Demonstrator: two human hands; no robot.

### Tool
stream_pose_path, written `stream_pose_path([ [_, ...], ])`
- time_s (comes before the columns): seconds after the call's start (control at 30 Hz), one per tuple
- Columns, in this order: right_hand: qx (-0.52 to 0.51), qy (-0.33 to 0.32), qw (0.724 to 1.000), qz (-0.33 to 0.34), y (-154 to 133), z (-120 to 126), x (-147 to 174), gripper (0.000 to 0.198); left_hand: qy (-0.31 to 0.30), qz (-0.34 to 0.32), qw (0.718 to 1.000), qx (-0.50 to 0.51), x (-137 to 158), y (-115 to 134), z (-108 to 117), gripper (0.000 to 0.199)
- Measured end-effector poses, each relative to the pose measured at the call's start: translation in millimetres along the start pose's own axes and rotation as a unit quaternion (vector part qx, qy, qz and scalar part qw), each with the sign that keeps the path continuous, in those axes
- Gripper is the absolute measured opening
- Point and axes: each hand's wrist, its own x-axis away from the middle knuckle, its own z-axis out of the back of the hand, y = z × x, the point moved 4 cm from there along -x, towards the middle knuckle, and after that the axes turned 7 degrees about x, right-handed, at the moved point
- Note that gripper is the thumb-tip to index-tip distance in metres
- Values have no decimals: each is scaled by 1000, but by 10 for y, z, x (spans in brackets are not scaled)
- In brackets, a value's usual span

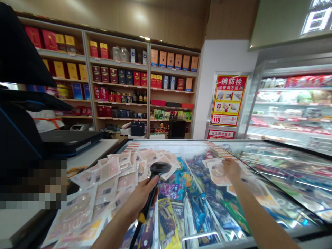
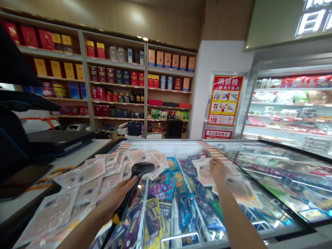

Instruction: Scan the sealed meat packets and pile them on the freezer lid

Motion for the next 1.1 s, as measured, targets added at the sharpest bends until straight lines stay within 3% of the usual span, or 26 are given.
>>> stream_pose_path([
  [0.13,26,-9,1000,-2,131,15,15,38,1,-3,1000,-8,3,10,19,43],
  [0.27,62,-14,997,-35,70,78,123,40,4,-12,1000,24,13,41,66,39],
  [0.43,36,-20,999,24,-440,7,371,37,14,-16,999,38,44,56,142,39],
  [0.63,-53,-189,967,160,-1331,-479,935,37,26,-14,999,41,114,48,288,39],
  [0.77,-33,-254,943,212,-1735,-681,1273,39,61,-15,997,49,178,49,408,39],
  [0.97,61,-253,946,195,-1906,-748,1392,46,74,2,996,56,197,19,491,42],
  [1.03,58,-261,944,191,-1876,-781,1379,48,73,1,995,61,182,6,493,42],
  [1.1,22,-286,938,196,-1830,-834,1361,38,62,-2,996,64,167,-2,474,41],
])
